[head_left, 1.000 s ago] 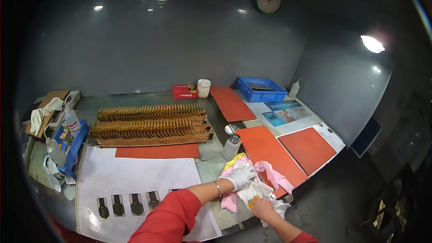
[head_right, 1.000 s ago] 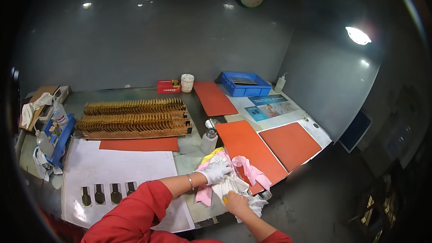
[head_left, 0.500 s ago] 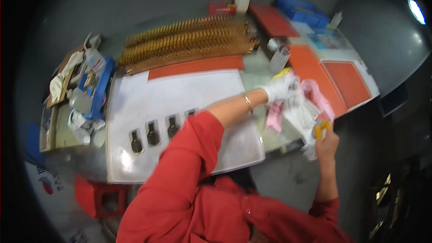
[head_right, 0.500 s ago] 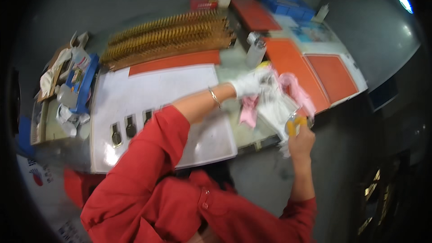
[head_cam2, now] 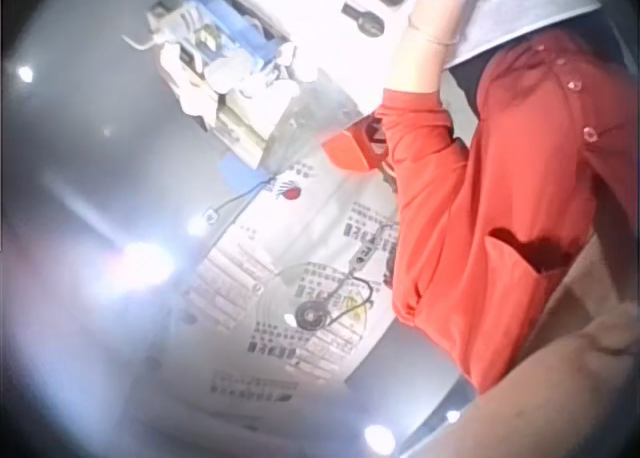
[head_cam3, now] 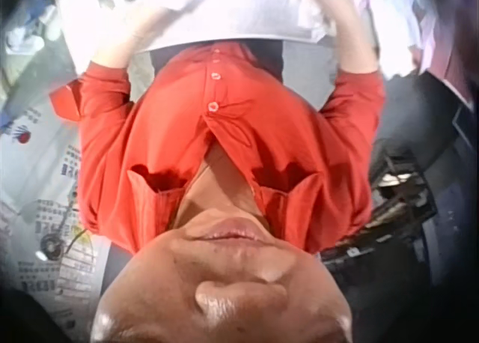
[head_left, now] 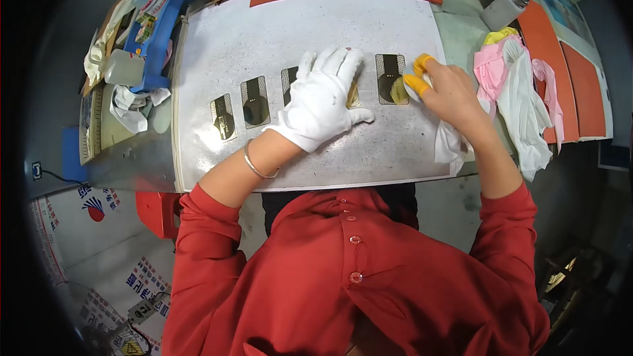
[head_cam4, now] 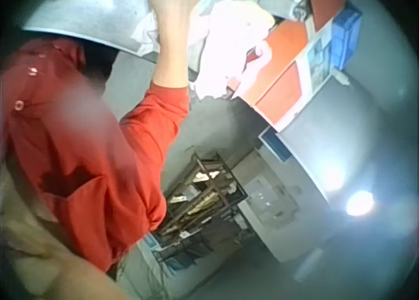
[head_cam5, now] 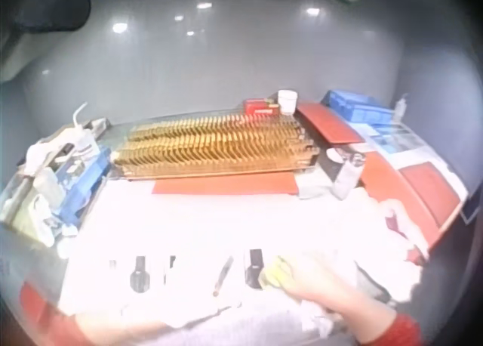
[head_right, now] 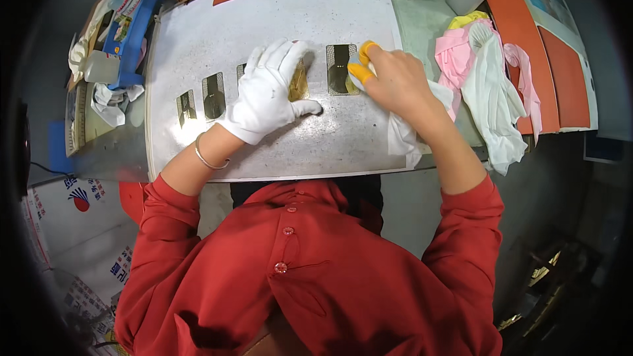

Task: The person cleans several small, dark, rectangular metal parts arranged on a white tray. They use a white cloth and a yellow sponge to wipe the surfaces of the parts, occasionally dipping the sponge into a clear liquid from a squeeze bottle. The person handles the parts one by one, wiping them thoroughly before moving to the next.

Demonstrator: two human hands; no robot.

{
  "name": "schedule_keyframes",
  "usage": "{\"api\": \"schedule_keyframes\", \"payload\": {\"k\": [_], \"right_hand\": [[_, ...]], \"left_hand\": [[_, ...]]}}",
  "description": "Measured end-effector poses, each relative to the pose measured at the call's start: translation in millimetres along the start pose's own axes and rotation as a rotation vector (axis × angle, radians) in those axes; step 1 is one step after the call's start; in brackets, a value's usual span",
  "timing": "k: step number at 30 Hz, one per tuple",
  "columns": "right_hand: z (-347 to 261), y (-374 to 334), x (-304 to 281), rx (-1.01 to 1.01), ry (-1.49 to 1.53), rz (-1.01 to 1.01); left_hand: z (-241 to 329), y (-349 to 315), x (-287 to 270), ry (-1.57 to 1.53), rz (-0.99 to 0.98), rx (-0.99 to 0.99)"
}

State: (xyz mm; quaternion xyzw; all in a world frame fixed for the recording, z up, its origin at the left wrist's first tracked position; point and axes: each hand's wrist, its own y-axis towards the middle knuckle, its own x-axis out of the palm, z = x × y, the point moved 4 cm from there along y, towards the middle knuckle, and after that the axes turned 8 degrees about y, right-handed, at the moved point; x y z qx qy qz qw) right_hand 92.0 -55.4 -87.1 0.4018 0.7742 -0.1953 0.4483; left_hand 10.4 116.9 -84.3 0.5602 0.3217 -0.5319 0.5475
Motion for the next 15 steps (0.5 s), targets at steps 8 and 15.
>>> {"api": "schedule_keyframes", "payload": {"k": [8, 15], "right_hand": [[6.9, 50.8, 28.4, 0.006, -0.116, -0.068], [5.3, 68.1, 35.1, 0.011, -0.17, -0.121]], "left_hand": [[-0.7, 5.2, 30.1, 0.055, 0.039, -0.055], [-5.1, 10.3, 36.6, 0.069, 0.017, -0.063]]}}
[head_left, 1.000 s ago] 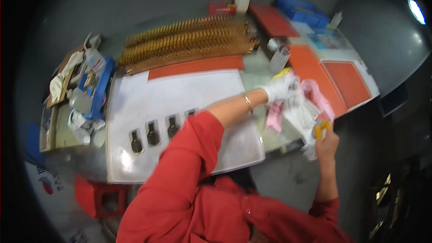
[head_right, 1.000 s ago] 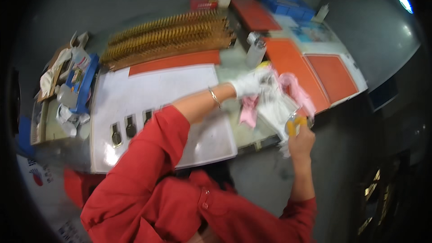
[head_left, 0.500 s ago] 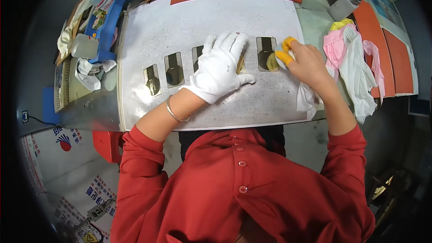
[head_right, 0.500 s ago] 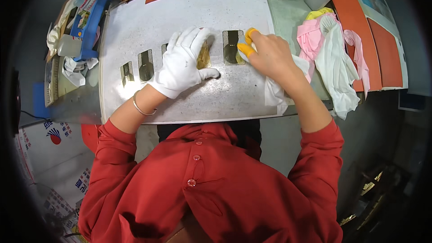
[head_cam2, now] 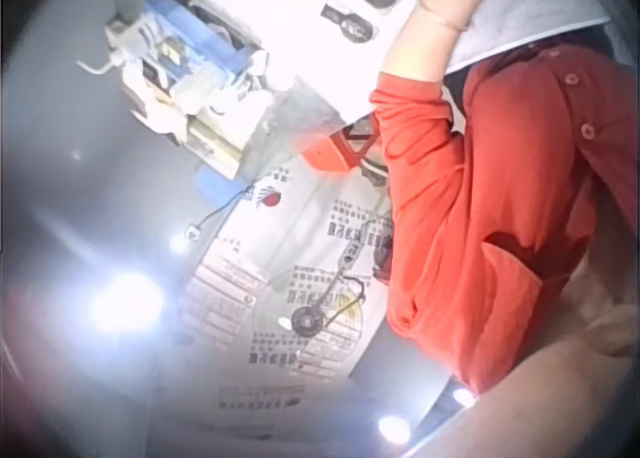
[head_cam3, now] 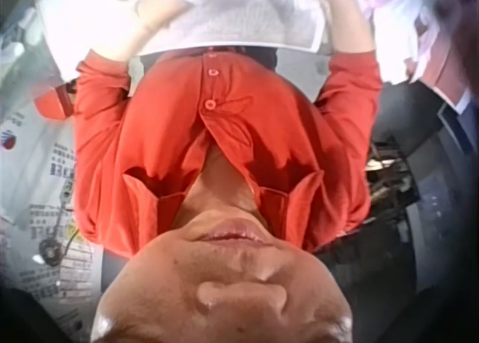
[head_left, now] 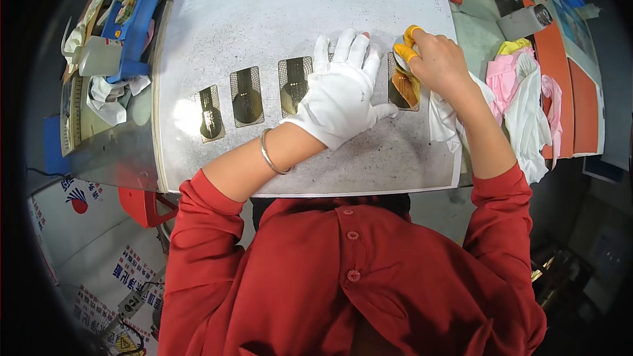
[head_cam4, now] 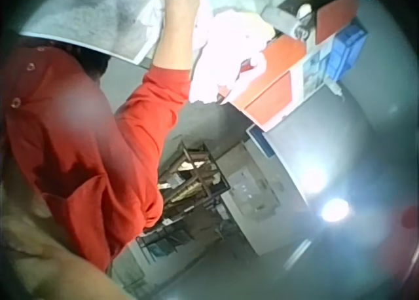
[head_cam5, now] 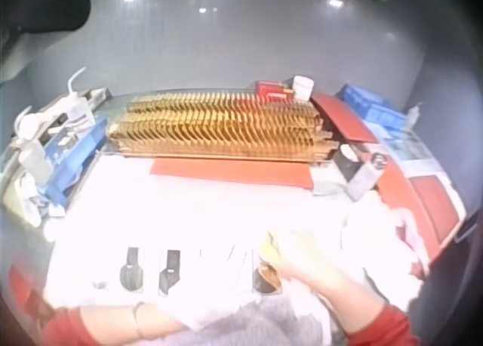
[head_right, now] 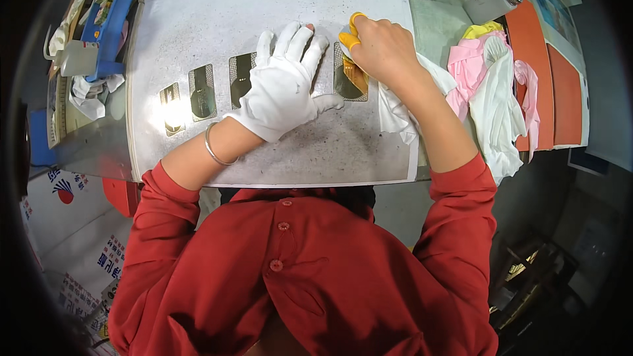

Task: The person cleans several small, dark, rectangular metal parts arranged on a white tray. They use a white cloth and a yellow sponge to wipe the surfaces of the parts, occasionally dipping the sponge into a clear liquid from a squeeze bottle. The person handles the parts one by one, wiping them thoroughly before moving to the next.

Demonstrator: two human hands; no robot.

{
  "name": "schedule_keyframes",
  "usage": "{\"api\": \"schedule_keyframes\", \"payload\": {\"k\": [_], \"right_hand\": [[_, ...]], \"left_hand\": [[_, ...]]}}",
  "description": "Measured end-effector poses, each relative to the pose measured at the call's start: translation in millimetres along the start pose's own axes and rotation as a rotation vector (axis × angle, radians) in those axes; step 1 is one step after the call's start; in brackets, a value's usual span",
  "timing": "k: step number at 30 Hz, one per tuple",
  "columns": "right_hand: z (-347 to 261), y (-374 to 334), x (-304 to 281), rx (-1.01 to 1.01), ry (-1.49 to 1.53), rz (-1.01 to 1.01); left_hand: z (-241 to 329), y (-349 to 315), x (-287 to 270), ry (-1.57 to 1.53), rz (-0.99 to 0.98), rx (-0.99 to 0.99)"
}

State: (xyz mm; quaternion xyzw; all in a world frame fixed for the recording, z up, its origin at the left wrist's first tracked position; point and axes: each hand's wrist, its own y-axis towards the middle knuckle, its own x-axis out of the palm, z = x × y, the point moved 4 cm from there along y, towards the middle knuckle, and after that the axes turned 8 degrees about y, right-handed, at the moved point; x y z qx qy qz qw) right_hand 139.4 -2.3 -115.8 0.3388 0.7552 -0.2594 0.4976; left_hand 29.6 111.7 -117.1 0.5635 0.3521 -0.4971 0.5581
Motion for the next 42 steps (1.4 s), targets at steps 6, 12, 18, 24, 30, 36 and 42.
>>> {"api": "schedule_keyframes", "payload": {"k": [6, 12, 18, 24, 30, 36, 42], "right_hand": [[-3.6, 3.5, 3.4, 0.048, -0.034, -0.005], [-4.9, 6.0, 0.7, 0.133, 0.035, -0.012], [-5.4, 3.4, 5.8, 0.149, 0.06, 0.064], [-7.5, -2.6, 6.8, 0.154, 0.05, 0.053], [-11.2, -12.1, 9.5, 0.174, 0.068, 0.056], [-12.8, -21.5, 10.8, 0.167, 0.066, 0.072], [-14.9, -28.7, 12.7, 0.157, 0.065, 0.055]], "left_hand": [[0.2, 5.1, 0.8, -0.008, -0.085, -0.03], [-2.1, 7.6, 6.5, 0.009, -0.051, -0.042], [-4.2, 5.4, 4.9, -0.03, 0.061, -0.005], [-6.1, 7.0, 8.7, -0.064, 0.033, 0.016], [-6.5, 6.7, 13.3, -0.006, 0.0, -0.004], [-6.1, 8.8, 11.7, 0.028, -0.025, 0.015], [-6.0, 6.4, 11.2, 0.011, 0.06, 0.093]]}}
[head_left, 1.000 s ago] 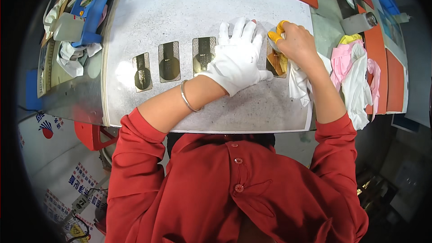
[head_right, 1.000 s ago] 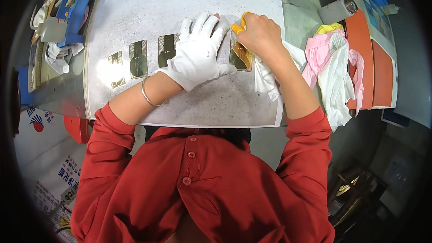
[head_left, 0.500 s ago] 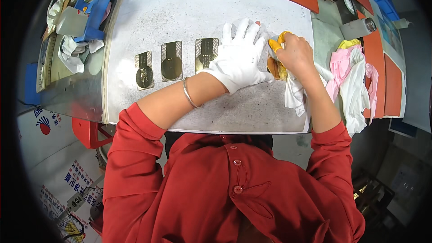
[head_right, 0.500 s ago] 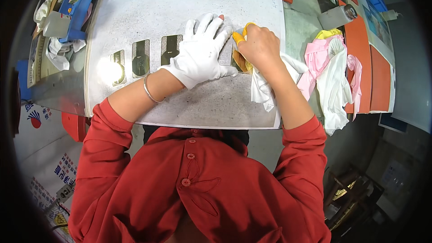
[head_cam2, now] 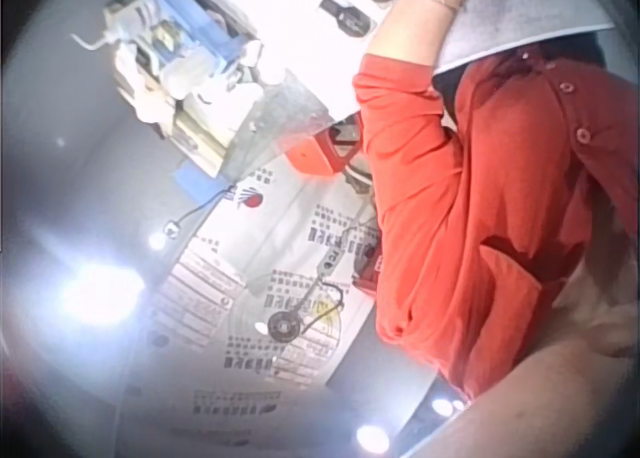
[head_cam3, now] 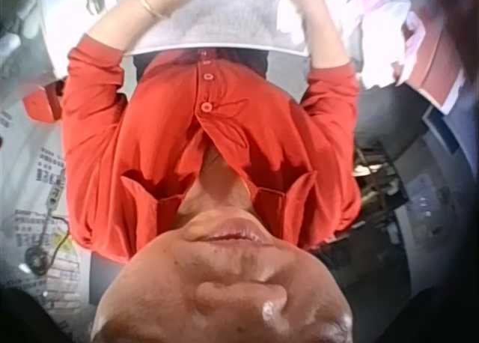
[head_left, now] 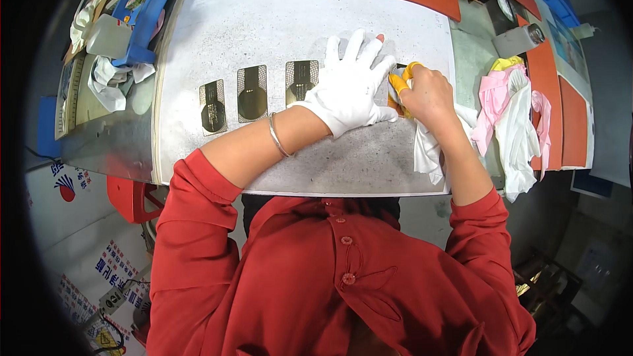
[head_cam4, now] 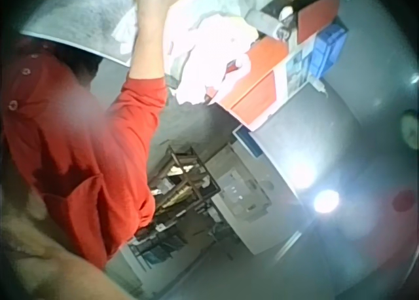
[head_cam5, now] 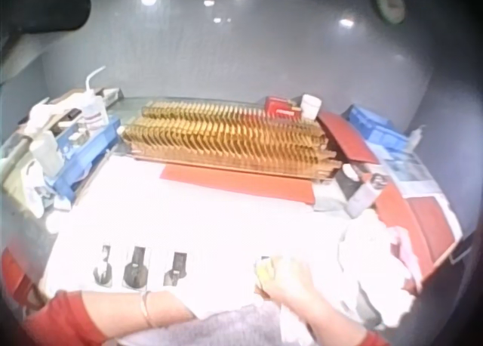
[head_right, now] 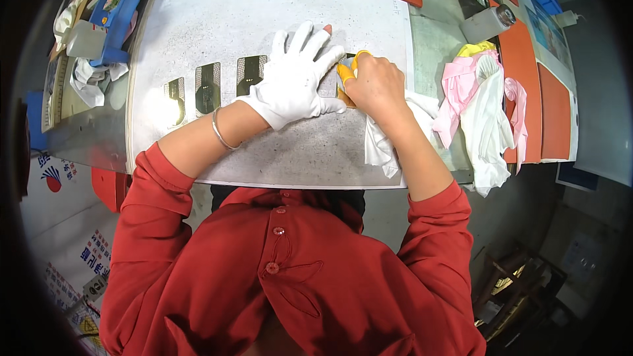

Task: The person cleans several small, dark, rectangular metal parts arranged on a white tray. They use a white cloth and a yellow sponge to wipe the surfaces of the parts, occasionally dipping the sponge into a clear liquid from a squeeze bottle. The person handles the parts one by one, wiping them thoroughly before moving to the next.

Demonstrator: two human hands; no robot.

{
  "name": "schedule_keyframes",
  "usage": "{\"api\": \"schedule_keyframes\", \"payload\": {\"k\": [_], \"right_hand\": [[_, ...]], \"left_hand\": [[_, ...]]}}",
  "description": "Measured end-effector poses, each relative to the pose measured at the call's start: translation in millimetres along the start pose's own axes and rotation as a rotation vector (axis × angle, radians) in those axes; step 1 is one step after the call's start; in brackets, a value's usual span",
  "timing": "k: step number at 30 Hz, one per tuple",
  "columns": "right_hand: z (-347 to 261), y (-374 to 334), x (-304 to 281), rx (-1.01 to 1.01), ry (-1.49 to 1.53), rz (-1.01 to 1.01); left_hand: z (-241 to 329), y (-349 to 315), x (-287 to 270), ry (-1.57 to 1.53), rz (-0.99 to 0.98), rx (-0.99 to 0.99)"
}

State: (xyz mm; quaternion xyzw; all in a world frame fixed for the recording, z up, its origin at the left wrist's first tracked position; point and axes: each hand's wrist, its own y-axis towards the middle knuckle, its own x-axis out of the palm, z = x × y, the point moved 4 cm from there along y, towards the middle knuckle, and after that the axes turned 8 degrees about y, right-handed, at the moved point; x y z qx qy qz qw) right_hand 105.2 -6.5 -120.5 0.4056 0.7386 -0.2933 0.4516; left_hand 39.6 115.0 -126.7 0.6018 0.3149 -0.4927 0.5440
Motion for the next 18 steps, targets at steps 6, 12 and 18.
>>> {"api": "schedule_keyframes", "payload": {"k": [6, 12, 18], "right_hand": [[0.8, -11.1, 2.4, -0.034, 0.018, 0.035], [-0.9, -20.9, 4.2, -0.047, 0.014, 0.054], [-0.7, -35.5, 7.0, -0.07, 0.02, 0.08]], "left_hand": [[0.6, 0.3, 0.6, 0.032, -0.015, 0.045], [2.0, 4.1, 1.8, 0.025, -0.121, 0.123], [1.7, 6.2, 1.0, 0.009, -0.185, 0.155]]}}
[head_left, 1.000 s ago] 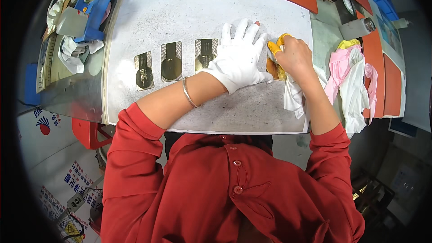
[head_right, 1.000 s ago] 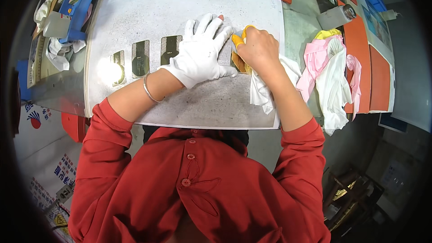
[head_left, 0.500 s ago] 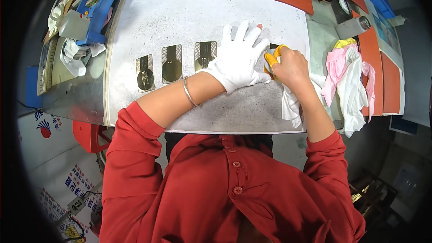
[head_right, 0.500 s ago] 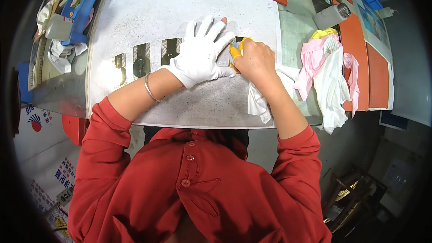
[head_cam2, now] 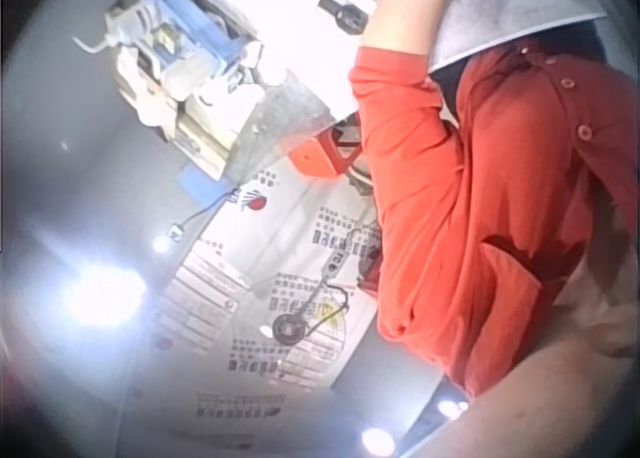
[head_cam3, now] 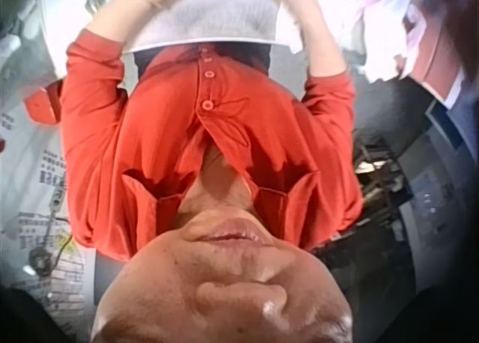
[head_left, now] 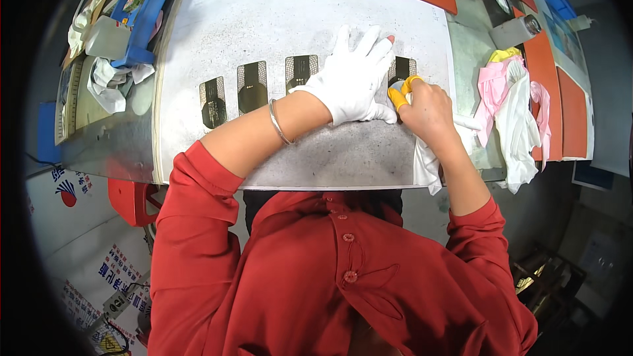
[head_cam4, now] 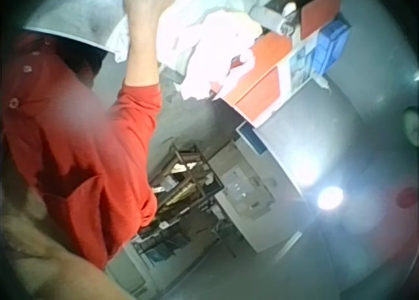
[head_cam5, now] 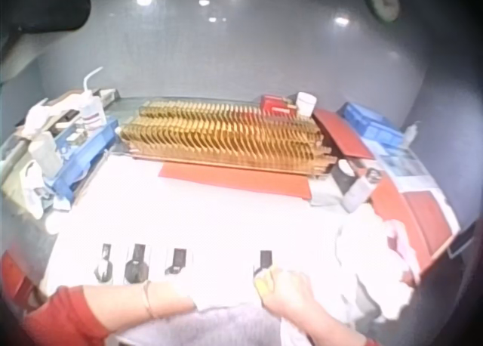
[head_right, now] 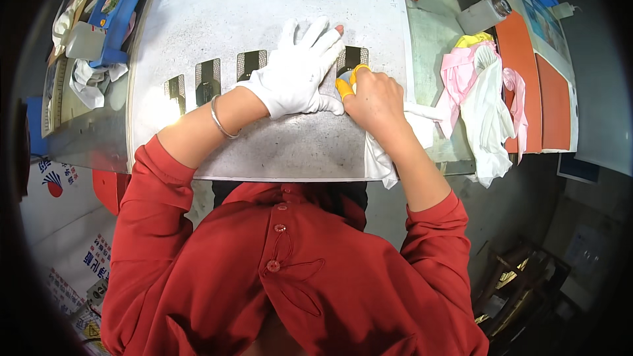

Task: The person cleans several small, dark, rectangular metal parts arranged on a white tray. They use a white cloth and a yellow sponge to wipe the surfaces of the parts, occasionally dipping the sponge into a clear liquid from a squeeze bottle. The person handles the parts one by one, wiping them thoroughly before moving to the next.

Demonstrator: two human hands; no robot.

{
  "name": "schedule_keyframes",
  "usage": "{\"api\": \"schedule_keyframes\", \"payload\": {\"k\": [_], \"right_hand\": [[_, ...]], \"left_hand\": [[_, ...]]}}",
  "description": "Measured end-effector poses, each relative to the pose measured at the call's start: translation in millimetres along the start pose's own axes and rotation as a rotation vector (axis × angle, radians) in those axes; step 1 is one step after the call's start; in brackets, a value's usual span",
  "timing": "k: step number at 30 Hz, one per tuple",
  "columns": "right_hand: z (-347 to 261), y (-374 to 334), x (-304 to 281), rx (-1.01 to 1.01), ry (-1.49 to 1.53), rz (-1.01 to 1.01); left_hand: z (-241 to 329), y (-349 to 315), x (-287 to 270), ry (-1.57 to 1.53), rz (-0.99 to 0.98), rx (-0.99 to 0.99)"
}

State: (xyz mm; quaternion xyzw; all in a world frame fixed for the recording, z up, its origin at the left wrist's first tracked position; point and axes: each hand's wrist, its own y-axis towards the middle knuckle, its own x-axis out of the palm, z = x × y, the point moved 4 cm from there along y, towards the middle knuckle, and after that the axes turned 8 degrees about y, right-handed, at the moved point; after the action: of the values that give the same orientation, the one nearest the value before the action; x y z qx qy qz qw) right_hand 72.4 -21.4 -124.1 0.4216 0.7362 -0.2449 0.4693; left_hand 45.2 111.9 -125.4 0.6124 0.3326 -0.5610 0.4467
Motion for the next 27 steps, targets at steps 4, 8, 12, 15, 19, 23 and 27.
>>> {"api": "schedule_keyframes", "payload": {"k": [4, 8, 12, 15, 19, 23, 27], "right_hand": [[-1.5, -8.4, 1.2, 0.016, 0.032, 0.0], [-3.2, -15.9, 0.6, 0.033, 0.031, -0.016], [-6.0, -25.1, 0.9, 0.024, 0.026, -0.01], [-5.1, -30.5, 2.9, 0.025, 0.029, -0.03], [-6.2, -38.2, 3.0, 0.005, 0.042, -0.011], [-7.2, -47.1, 0.7, 0.002, 0.031, -0.026], [-9.7, -51.1, -2.1, 0.037, 0.062, -0.15]], "left_hand": [[0.8, 0.9, -1.6, 0.018, -0.035, 0.001], [1.2, 2.2, -3.9, 0.054, -0.102, 0.027], [-0.9, 0.6, -3.0, 0.063, -0.09, 0.037], [-2.4, 0.3, -1.6, 0.033, -0.063, 0.025], [-0.4, 3.0, -3.8, 0.02, -0.173, 0.006], [-2.6, 5.4, -7.1, 0.016, -0.142, 0.046], [-8.0, 2.7, -10.7, 0.004, -0.084, 0.073]]}}
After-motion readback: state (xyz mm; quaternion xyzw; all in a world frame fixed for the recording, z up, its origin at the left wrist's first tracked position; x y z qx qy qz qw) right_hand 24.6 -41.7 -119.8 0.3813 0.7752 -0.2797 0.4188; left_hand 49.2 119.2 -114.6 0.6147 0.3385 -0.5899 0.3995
